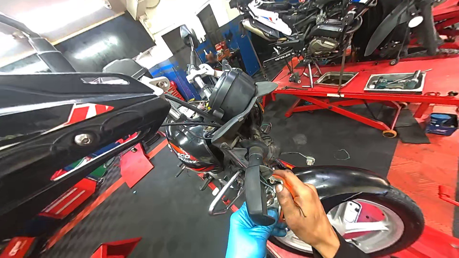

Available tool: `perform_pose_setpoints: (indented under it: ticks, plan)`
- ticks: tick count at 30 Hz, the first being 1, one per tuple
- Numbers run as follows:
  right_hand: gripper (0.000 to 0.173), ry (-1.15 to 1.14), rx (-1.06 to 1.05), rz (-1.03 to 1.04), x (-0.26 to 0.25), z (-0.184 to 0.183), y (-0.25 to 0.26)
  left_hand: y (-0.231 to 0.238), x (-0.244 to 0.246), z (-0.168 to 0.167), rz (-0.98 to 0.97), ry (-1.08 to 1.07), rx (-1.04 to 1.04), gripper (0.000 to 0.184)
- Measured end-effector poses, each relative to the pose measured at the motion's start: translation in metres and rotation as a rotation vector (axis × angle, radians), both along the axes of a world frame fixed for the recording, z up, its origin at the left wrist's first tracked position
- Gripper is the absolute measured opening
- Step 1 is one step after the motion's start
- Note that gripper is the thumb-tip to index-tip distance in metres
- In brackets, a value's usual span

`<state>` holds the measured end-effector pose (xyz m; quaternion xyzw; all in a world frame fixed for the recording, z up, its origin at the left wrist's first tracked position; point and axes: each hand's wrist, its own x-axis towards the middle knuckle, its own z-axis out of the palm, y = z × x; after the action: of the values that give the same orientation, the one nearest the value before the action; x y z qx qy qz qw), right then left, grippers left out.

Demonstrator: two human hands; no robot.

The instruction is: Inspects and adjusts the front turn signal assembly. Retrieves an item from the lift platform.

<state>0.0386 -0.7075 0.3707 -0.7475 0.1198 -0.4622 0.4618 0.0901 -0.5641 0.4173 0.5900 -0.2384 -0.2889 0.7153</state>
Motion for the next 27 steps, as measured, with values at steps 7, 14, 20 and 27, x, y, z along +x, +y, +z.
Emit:
perform_pose_setpoints:
  ticks: [7,14,20,27]
  plan:
    - [0.035,0.129,0.062,0.089,-0.011,0.012,-0.001,0.003,0.001,-0.002,-0.036,-0.185,0.096,0.017]
    - [0.035,0.164,0.129,0.404,-0.02,0.024,-0.029,0.009,0.006,-0.01,-0.077,-0.047,0.051,0.029]
    - [0.041,0.125,0.294,0.412,-0.032,0.011,-0.022,0.011,0.007,-0.02,-0.185,0.048,-0.015,0.03]
    - [0.041,0.15,0.342,0.245,-0.099,-0.031,-0.004,0.018,0.007,-0.03,-0.193,0.126,-0.025,0.039]
